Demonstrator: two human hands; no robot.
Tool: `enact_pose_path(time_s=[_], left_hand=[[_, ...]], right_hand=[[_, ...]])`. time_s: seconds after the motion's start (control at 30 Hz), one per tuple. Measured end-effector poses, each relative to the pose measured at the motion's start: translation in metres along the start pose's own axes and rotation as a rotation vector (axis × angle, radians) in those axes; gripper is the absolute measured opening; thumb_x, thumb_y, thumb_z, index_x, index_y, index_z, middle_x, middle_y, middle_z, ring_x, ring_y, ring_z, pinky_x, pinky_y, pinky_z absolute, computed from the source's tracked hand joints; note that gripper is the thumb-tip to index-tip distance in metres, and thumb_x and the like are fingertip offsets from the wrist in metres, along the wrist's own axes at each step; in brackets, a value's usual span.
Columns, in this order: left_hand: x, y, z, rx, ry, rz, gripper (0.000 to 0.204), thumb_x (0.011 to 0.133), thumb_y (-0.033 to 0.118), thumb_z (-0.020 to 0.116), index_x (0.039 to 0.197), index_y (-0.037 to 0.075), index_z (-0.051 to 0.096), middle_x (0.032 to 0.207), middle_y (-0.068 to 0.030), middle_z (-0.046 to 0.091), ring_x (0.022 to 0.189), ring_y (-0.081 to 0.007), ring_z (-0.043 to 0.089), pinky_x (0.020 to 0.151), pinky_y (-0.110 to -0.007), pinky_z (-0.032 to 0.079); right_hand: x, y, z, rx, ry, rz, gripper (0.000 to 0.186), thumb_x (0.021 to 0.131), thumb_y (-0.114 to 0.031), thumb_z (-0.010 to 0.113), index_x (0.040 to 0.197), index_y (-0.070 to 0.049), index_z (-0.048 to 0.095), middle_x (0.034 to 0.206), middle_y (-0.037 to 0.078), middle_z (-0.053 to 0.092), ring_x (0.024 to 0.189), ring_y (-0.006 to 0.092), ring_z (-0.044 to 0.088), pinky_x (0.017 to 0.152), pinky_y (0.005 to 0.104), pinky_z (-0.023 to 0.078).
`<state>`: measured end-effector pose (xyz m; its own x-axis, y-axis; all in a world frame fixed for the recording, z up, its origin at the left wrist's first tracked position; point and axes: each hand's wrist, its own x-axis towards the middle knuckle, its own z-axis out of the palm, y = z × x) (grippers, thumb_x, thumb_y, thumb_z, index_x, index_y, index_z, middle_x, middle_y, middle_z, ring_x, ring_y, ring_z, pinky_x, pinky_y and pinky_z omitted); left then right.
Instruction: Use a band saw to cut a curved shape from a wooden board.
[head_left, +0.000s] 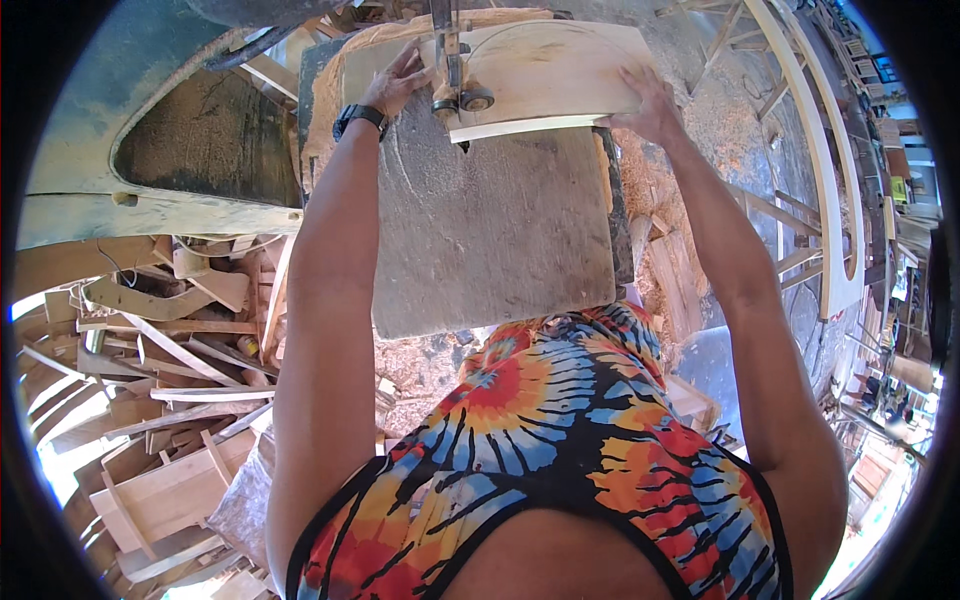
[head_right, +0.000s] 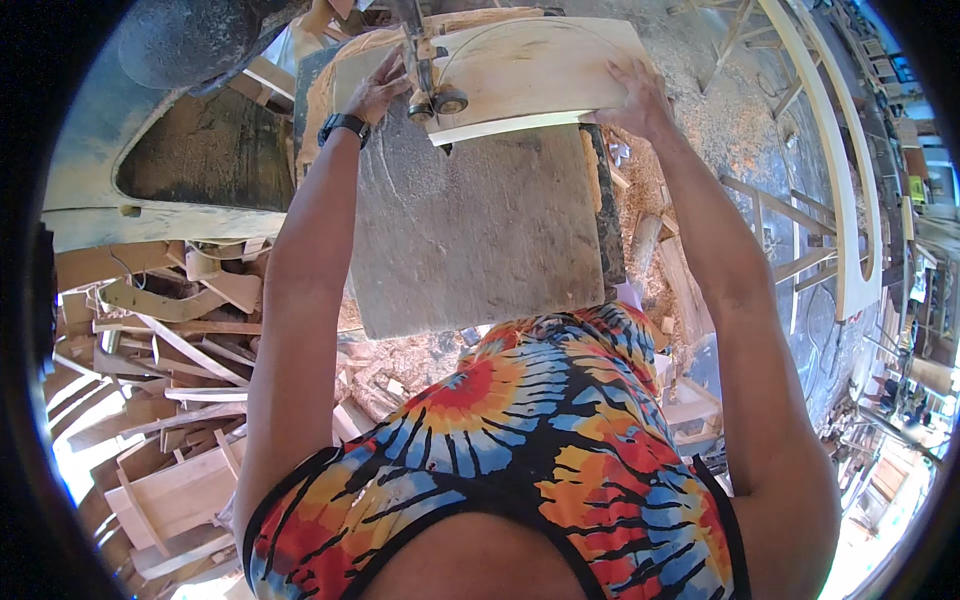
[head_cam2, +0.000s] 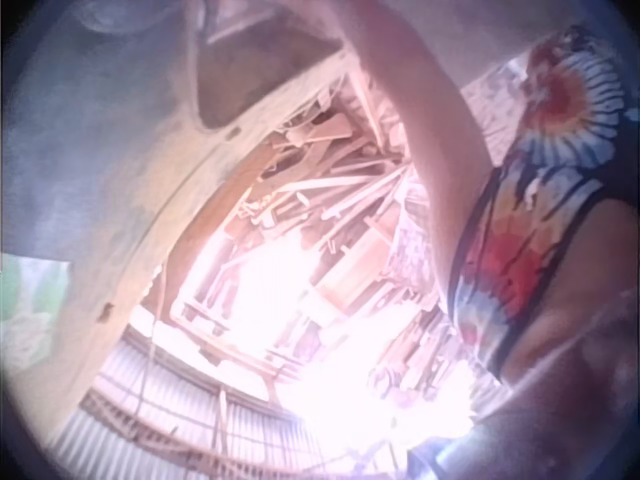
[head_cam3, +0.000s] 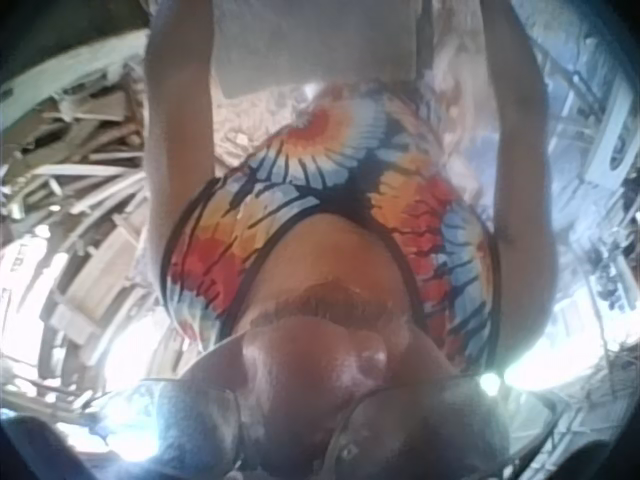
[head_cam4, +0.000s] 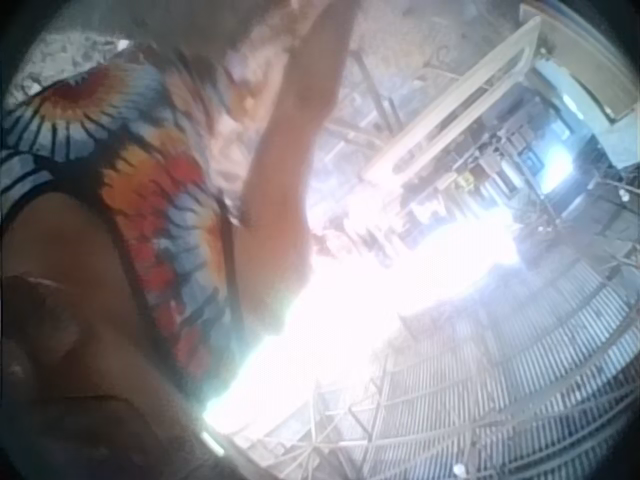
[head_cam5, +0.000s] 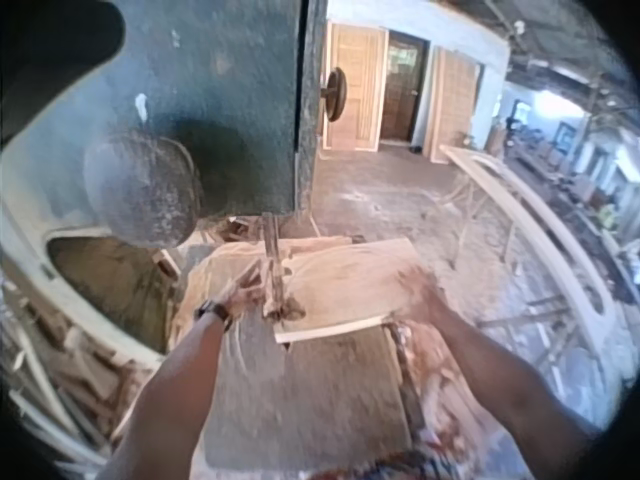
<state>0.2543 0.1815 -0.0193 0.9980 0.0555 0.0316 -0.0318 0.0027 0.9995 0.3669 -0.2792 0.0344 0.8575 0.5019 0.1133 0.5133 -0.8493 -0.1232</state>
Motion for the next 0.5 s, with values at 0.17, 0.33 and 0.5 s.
enact_pose_path(time_s=[0.17, 0.33, 0.5], left_hand=[[-0.004, 0.018, 0.01, 0.065, 0.006, -0.066, 0.075, 0.097, 0.013, 0.064, 0.162, 0.011, 0.026, 0.161, -0.0126, 0.039, 0.147, -0.0219, 0.037, 0.118, -0.034, 0.033], [0.0, 0.008, -0.004, 0.162, 0.025, -0.046, 0.079, 0.097, 0.021, 0.067, 0.162, 0.012, 0.023, 0.16, -0.0145, 0.04, 0.147, -0.0224, 0.039, 0.118, -0.033, 0.033], [0.004, 0.01, 0.007, 0.139, 0.017, -0.03, 0.086, 0.096, 0.03, 0.072, 0.163, 0.012, 0.021, 0.159, -0.0161, 0.041, 0.147, -0.0224, 0.039, 0.119, -0.032, 0.031]], right_hand=[[-0.006, -0.005, -0.004, 0.008, -0.032, 0.095, 0.114, 0.053, -0.061, 0.092, 0.153, -0.029, 0.047, 0.165, 0.022, 0.024, 0.148, 0.051, 0.024, 0.118, 0.0613, 0.03], [-0.002, -0.008, 0.0, 0.045, -0.001, 0.057, 0.113, 0.053, -0.058, 0.092, 0.153, -0.033, 0.046, 0.166, 0.022, 0.024, 0.149, 0.0479, 0.026, 0.118, 0.0611, 0.031], [-0.005, -0.001, 0.001, 0.006, 0.008, 0.085, 0.113, 0.053, -0.058, 0.092, 0.153, -0.032, 0.046, 0.165, 0.022, 0.025, 0.149, 0.0473, 0.026, 0.118, 0.0599, 0.032]])
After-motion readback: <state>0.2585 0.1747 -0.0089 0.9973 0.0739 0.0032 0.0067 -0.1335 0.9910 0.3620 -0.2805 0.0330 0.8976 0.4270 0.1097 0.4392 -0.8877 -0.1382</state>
